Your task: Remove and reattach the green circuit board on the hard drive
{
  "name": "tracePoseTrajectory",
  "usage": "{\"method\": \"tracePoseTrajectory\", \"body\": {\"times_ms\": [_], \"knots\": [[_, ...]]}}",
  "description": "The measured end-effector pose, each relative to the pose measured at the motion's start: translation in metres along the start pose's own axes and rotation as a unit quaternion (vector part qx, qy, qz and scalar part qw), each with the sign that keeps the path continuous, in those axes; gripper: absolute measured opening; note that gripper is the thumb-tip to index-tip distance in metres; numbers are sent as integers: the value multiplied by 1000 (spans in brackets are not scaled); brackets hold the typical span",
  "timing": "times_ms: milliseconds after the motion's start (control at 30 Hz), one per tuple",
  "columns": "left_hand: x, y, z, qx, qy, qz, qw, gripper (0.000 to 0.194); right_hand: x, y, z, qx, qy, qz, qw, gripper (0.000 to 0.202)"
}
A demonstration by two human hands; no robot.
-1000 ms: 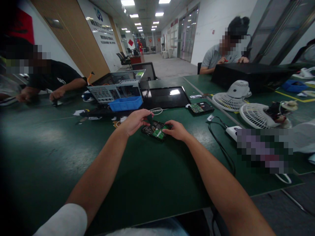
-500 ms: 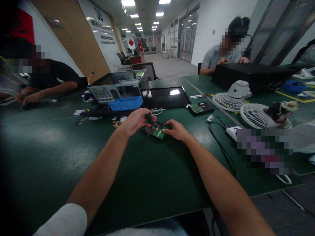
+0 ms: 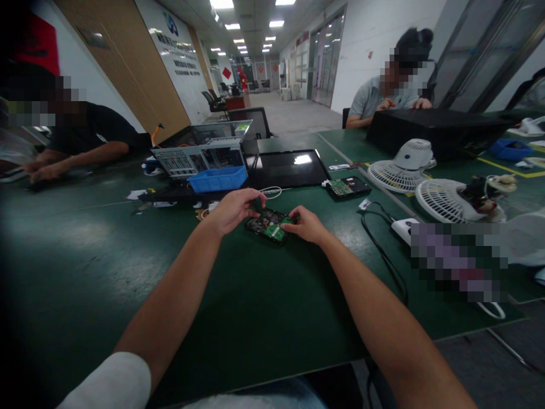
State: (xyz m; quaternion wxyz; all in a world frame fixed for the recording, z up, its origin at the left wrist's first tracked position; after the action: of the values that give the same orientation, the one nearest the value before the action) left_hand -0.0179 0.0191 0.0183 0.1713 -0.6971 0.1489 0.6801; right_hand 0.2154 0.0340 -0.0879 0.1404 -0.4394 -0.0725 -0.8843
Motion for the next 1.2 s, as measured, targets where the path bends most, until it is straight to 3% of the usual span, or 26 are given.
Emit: {"method": "tracePoseTrajectory", "body": {"times_ms": [600, 867, 1200], "knots": [[1, 1, -2, -17, 48, 19, 999, 24, 8, 4, 2, 19, 4, -15, 1000, 46], [2, 0, -3, 12, 35, 3, 999, 23, 6, 3, 2, 8, 7, -1, 1000, 46], [0, 1, -2, 8, 28, 7, 1000, 26, -1, 0, 0, -9, -13, 17, 1000, 50]]}}
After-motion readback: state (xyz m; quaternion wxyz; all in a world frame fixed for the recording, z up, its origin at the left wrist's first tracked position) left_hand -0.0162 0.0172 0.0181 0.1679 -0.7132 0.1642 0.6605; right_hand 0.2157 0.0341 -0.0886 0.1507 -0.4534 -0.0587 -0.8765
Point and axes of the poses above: each hand's wrist, its own y-axis away from the middle knuckle, its own z-axis out of the back of the hand, x = y × z, the point moved 2 cm from there along -y, towards the middle knuckle, and after that the axes turned 8 degrees about x, right-handed, at the moved point
